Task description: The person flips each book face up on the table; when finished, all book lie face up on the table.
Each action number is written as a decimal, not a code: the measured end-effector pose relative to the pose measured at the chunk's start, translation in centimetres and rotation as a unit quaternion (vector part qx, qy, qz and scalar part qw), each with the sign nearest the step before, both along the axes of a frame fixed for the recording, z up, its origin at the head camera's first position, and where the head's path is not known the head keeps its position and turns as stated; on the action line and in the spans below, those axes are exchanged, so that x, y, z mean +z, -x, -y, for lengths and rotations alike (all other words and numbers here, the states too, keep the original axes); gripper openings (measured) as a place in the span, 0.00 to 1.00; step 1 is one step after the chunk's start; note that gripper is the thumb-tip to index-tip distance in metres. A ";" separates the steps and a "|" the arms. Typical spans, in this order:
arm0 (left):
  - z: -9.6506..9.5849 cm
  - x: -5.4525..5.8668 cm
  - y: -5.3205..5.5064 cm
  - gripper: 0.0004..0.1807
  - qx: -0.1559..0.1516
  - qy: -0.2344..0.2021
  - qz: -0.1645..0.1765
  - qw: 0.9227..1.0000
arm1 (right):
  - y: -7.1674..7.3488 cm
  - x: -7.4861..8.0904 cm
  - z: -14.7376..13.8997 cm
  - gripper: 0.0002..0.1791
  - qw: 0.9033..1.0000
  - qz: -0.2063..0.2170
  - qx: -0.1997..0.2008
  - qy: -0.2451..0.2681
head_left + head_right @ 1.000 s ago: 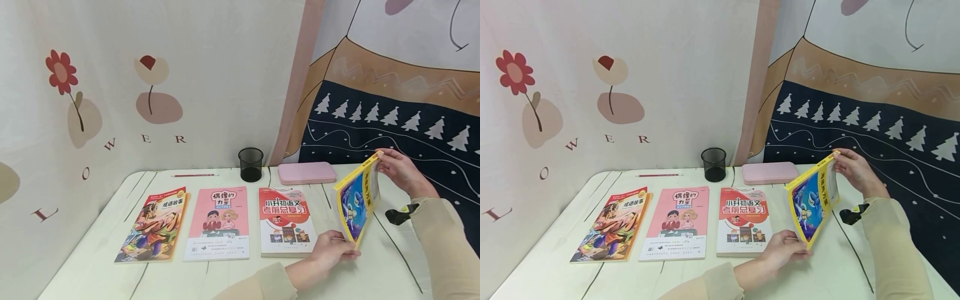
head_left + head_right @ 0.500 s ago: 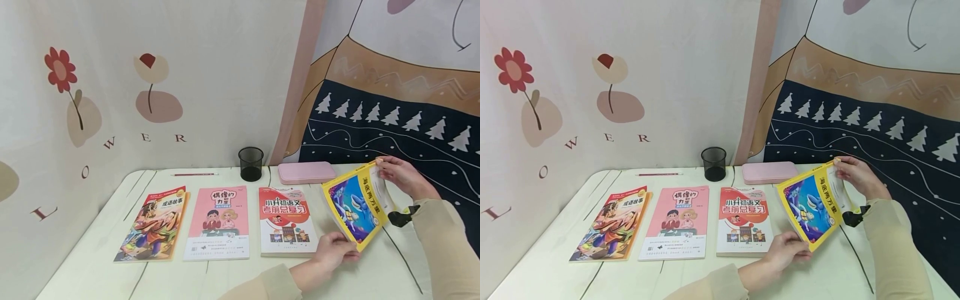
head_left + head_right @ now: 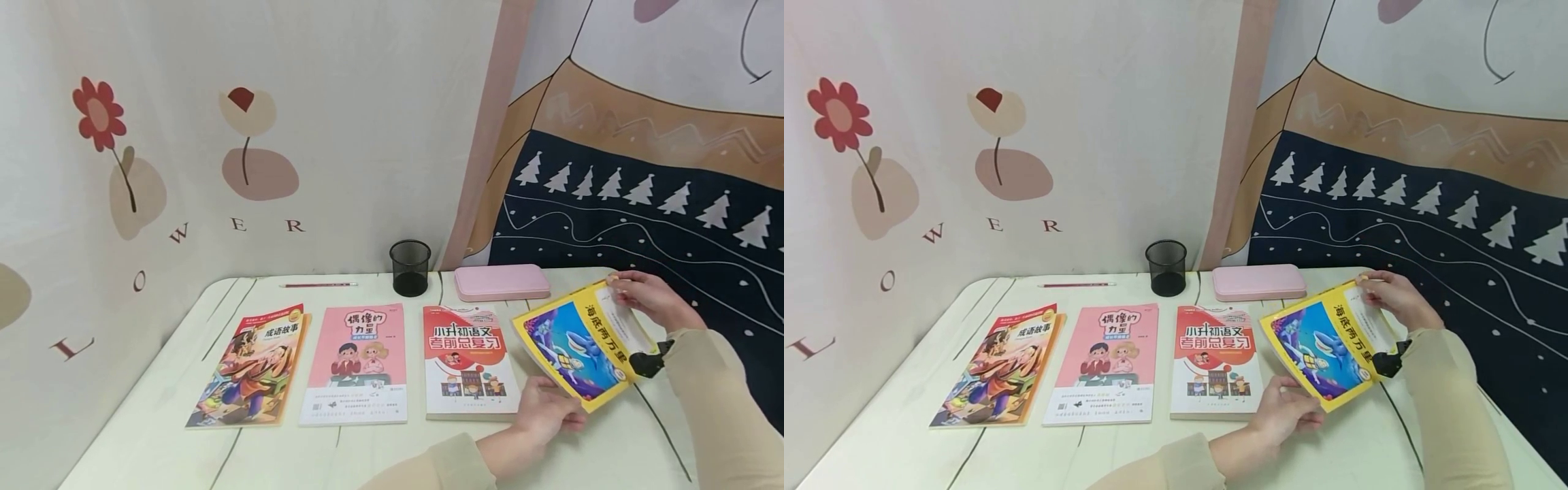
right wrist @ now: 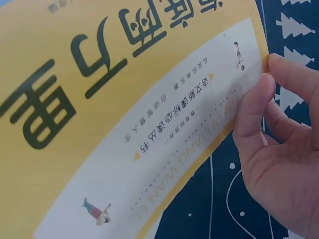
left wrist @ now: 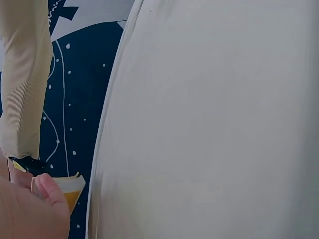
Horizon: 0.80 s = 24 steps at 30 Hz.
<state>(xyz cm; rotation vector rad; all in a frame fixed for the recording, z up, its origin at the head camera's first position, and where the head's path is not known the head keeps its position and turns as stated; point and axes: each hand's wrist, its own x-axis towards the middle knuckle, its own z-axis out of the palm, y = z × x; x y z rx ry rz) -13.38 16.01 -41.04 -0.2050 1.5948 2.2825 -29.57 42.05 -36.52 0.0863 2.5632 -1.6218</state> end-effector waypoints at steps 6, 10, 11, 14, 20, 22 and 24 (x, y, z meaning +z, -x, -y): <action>-0.2 0.0 -0.4 0.21 -0.013 0.015 0.021 1.000 | 0.1 -0.4 0.2 0.37 1.000 0.012 -0.013 -0.013; -0.1 0.1 -0.4 0.20 -0.032 0.022 0.035 0.999 | -1.0 0.5 1.7 0.39 0.999 0.011 -0.006 -0.051; -0.1 0.0 -0.4 0.19 -0.036 0.022 0.038 0.998 | -1.2 0.7 2.1 0.38 0.998 0.014 -0.010 -0.056; 0.1 0.0 -0.3 0.17 -0.059 0.028 0.044 0.997 | -1.6 1.1 2.9 0.34 0.997 0.018 -0.004 -0.075; 0.7 -0.1 0.0 0.12 -0.141 0.031 0.060 0.988 | -1.7 0.8 3.5 0.30 0.995 0.038 0.000 -0.092; 0.9 -0.1 0.1 0.10 -0.164 0.026 0.068 0.984 | -1.7 0.7 3.7 0.31 0.995 0.048 0.001 -0.093; 1.0 -0.1 0.3 0.09 -0.182 0.028 0.072 0.980 | -1.5 0.6 3.8 0.32 0.994 0.060 0.004 -0.091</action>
